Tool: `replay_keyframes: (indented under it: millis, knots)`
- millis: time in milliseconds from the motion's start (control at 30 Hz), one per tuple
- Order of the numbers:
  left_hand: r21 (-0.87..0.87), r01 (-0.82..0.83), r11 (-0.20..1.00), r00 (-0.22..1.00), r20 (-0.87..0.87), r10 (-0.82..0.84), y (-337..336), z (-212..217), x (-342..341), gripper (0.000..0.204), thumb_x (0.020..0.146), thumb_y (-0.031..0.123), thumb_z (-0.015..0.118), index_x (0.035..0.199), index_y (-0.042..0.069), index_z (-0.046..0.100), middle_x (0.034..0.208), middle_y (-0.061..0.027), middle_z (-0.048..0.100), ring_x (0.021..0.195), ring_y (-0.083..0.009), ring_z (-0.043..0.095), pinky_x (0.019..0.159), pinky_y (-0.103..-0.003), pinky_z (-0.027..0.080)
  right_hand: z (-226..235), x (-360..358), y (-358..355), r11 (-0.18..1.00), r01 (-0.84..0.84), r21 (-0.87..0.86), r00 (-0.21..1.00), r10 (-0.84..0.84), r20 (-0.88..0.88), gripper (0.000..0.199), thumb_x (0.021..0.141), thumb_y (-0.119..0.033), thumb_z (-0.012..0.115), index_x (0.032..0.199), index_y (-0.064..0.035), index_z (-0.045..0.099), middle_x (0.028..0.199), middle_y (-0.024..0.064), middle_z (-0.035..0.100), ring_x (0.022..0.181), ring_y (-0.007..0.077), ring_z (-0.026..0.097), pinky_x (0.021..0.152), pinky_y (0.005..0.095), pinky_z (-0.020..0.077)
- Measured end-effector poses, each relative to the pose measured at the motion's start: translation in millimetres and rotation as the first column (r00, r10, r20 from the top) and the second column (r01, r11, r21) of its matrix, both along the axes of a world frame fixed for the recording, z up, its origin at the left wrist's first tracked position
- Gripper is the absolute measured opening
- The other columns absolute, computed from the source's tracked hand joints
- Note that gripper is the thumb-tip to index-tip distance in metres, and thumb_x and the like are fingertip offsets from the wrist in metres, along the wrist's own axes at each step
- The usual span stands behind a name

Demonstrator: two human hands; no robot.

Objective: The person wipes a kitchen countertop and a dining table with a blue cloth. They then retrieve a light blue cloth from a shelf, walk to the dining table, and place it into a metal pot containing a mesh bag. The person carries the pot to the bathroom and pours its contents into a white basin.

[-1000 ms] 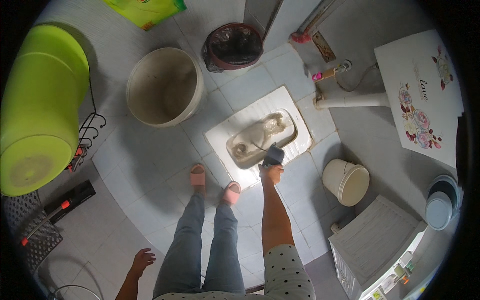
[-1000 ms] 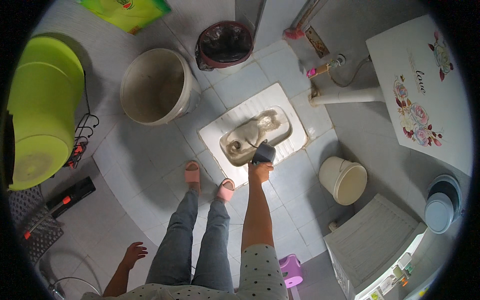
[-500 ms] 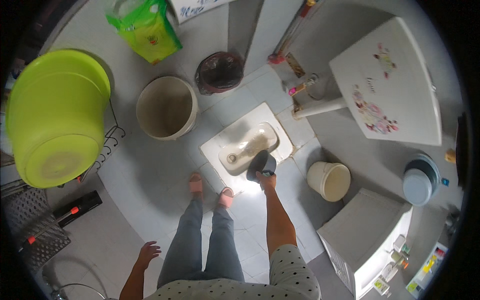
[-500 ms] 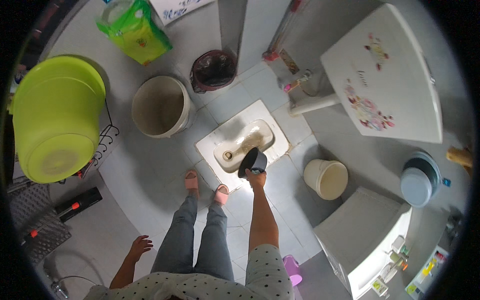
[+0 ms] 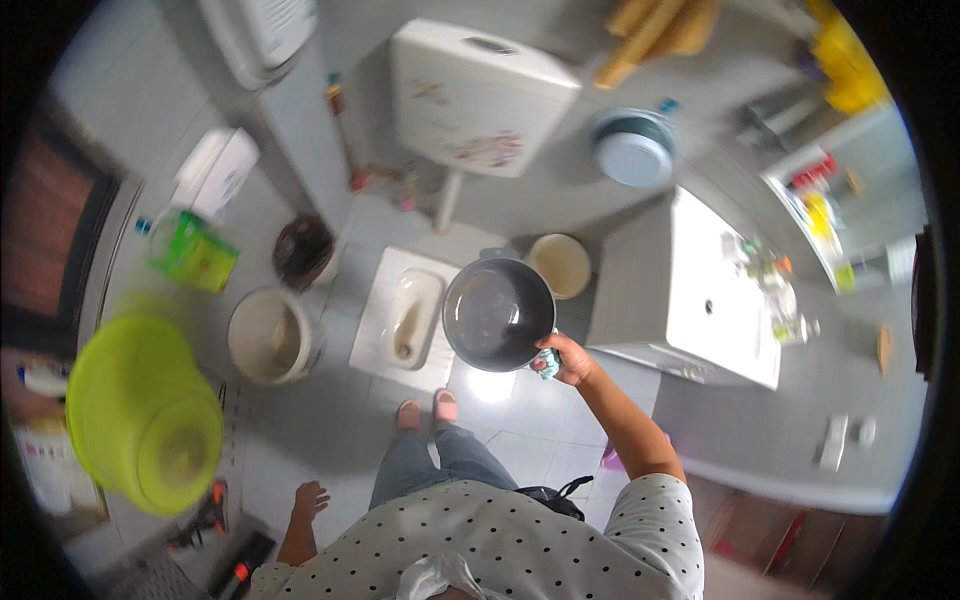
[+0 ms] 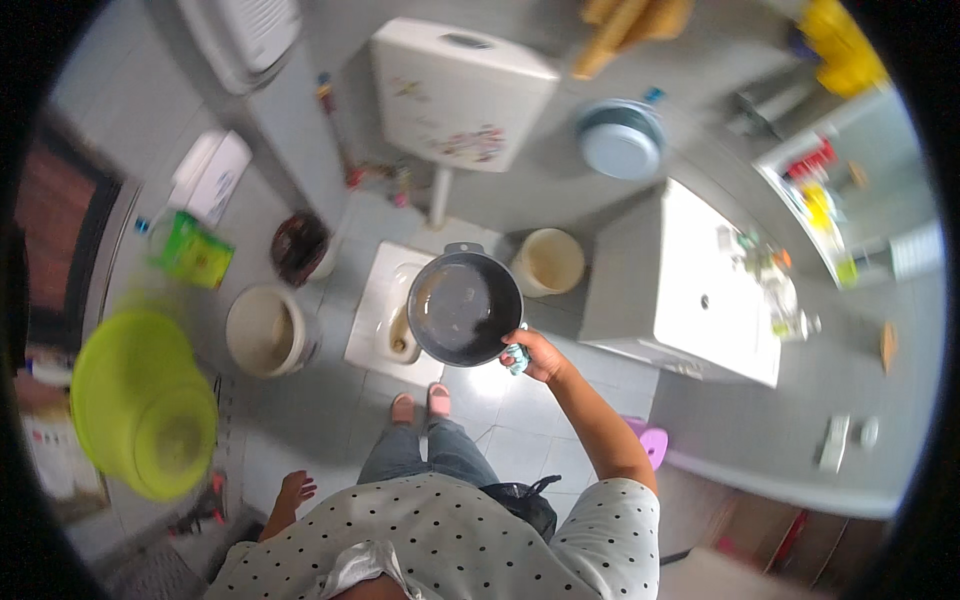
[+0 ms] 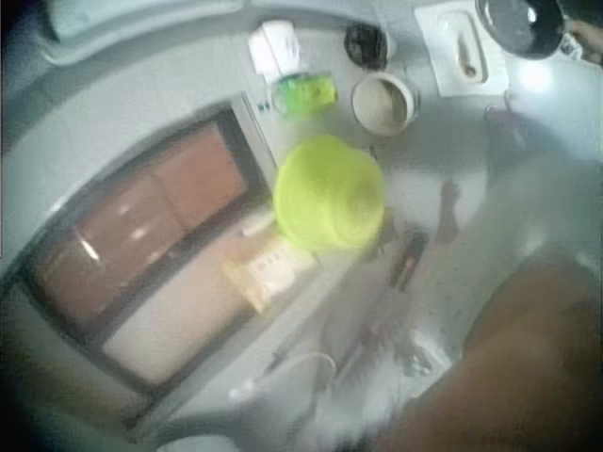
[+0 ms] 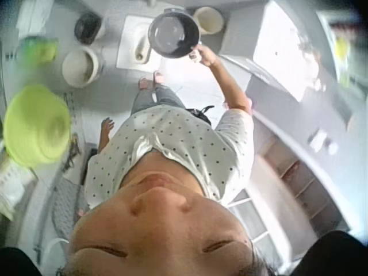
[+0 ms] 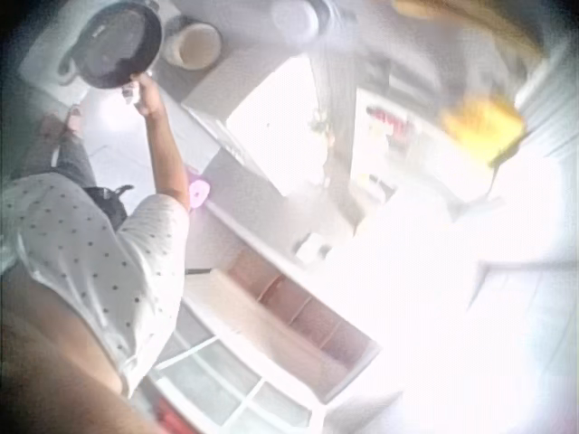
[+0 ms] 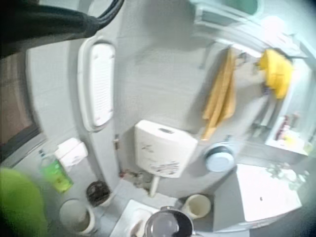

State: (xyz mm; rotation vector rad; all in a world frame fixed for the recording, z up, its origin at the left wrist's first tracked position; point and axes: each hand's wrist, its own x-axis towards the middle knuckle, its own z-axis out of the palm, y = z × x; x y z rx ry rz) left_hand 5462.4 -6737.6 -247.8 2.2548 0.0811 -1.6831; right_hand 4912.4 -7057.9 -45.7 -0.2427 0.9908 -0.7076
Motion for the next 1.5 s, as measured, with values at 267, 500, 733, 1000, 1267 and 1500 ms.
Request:
replay_keyframes:
  millis: [267,500,733,1000,1267,1500]
  knots:
    - [-0.531,0.399,0.748,0.890,0.026,-0.456,-235.9,-5.9,-116.5,0.029,0.086,0.016,0.050,0.114,0.008,0.049,0.097,-0.0071,0.058,0.080,-0.0181,0.058,0.069,-0.030,0.048,105.9,-124.7,131.8,0.887,0.422,-0.189,0.892,-0.444,-0.089,0.025,0.081,-0.013,0.062,0.098,-0.0075,0.045,0.078,0.0028,0.051,0.058,0.0130,0.056,0.047,0.0228,0.0458]
    - [-0.705,0.506,0.497,0.682,-0.026,-0.731,-296.7,117.0,-395.3,0.033,0.087,0.014,0.050,0.119,0.005,0.046,0.104,-0.0103,0.058,0.089,-0.0186,0.059,0.075,-0.028,0.047,106.7,-251.1,219.2,0.793,0.527,-0.308,0.802,-0.583,-0.131,0.029,0.082,-0.026,0.067,0.094,-0.0082,0.047,0.073,0.0010,0.050,0.057,0.0085,0.052,0.044,0.0182,0.0406]
    - [-0.756,0.612,0.230,0.359,0.007,-0.933,-261.4,180.1,-595.3,0.029,0.088,0.015,0.050,0.114,0.002,0.049,0.105,-0.0095,0.059,0.088,-0.0158,0.060,0.076,-0.026,0.048,102.2,-384.6,287.0,0.664,0.716,-0.215,0.649,-0.747,-0.144,0.029,0.082,-0.029,0.066,0.091,-0.0056,0.051,0.066,0.0070,0.057,0.050,0.0087,0.052,0.042,0.0184,0.0405]
    - [-0.793,0.607,0.051,0.254,0.132,-0.958,-296.8,242.3,-751.4,0.025,0.090,0.016,0.050,0.109,0.001,0.052,0.095,-0.0071,0.061,0.075,-0.0105,0.058,0.063,-0.021,0.045,74.3,-528.1,270.0,0.495,0.848,-0.191,0.471,-0.868,-0.156,0.024,0.079,-0.017,0.066,0.090,-0.0027,0.050,0.070,0.0108,0.058,0.050,0.0118,0.053,0.040,0.0201,0.0407]
    - [-0.867,0.406,0.290,0.242,-0.204,-0.949,-375.2,246.8,-950.1,0.030,0.091,0.014,0.046,0.117,-0.001,0.045,0.106,-0.0125,0.059,0.078,-0.0141,0.056,0.070,-0.025,0.046,33.6,-646.4,184.9,0.405,0.902,-0.150,0.388,-0.912,-0.130,0.020,0.076,-0.011,0.063,0.087,0.0004,0.051,0.069,0.0083,0.055,0.052,0.0138,0.055,0.039,0.0217,0.0412]
    - [-0.741,0.290,0.605,0.301,-0.530,-0.793,-429.4,255.7,-1165.7,0.038,0.092,0.013,0.041,0.125,-0.002,0.030,0.131,-0.0162,0.040,0.119,-0.0318,0.044,0.096,-0.042,0.039,12.7,-719.8,116.3,0.426,0.903,-0.060,0.414,-0.897,-0.154,0.023,0.077,-0.011,0.062,0.092,-0.0004,0.049,0.081,0.0091,0.053,0.059,0.0169,0.056,0.042,0.0229,0.0410]
